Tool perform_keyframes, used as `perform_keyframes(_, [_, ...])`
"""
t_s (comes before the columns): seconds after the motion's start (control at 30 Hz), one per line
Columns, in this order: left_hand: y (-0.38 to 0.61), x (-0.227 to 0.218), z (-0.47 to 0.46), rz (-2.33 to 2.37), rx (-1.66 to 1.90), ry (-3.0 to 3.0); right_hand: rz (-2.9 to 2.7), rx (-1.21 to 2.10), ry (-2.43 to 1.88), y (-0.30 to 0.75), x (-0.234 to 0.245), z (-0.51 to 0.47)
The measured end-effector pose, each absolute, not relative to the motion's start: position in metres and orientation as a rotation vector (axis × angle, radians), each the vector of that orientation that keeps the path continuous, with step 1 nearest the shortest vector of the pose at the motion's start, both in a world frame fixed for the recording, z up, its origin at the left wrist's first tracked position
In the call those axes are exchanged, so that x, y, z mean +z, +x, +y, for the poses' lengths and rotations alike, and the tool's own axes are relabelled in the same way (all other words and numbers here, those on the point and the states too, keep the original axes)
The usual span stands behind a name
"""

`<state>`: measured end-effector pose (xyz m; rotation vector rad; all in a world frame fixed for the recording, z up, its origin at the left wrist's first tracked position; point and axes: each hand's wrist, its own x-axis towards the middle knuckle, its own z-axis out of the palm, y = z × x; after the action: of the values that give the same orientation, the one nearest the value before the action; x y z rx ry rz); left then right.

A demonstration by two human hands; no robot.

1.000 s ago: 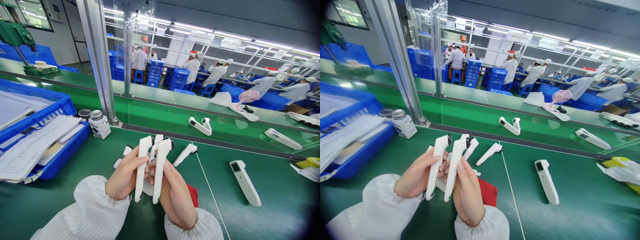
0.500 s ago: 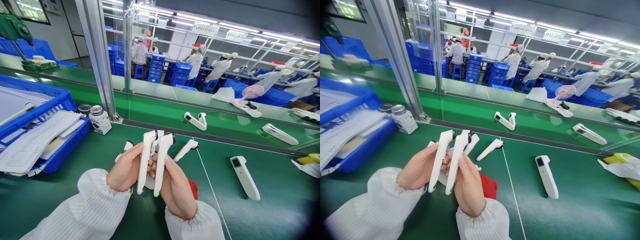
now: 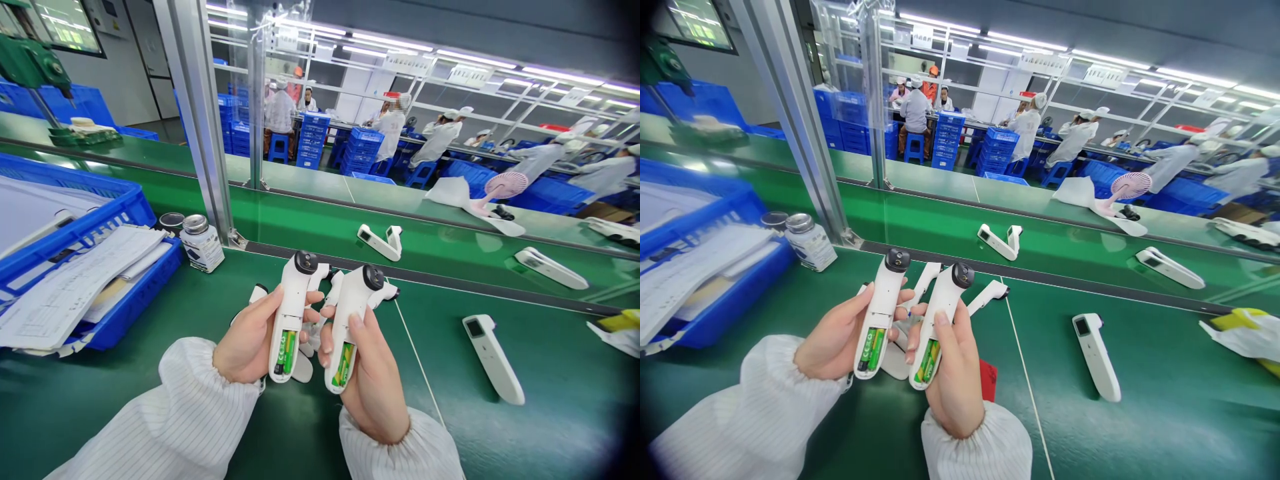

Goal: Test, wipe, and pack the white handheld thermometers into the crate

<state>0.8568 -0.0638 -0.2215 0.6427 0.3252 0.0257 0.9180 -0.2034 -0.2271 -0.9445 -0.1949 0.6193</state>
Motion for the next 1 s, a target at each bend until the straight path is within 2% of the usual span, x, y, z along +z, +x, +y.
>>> perform_keyframes(0.2, [0.857,-0.22,-0.065,0.166,-0.029,0.536,-0.193,0.737,-0.836,0.918,-0.226,-0.202])
perform_keyframes(0.8, [0.858,-0.221,-0.067,0.248,0.001,0.569,-0.277,0.803,-0.781,0.915,-0.223,-0.198])
perform_keyframes(1.0, [0.859,-0.22,-0.07,0.392,0.126,0.689,-0.372,0.555,-1.084,0.908,-0.238,-0.202])
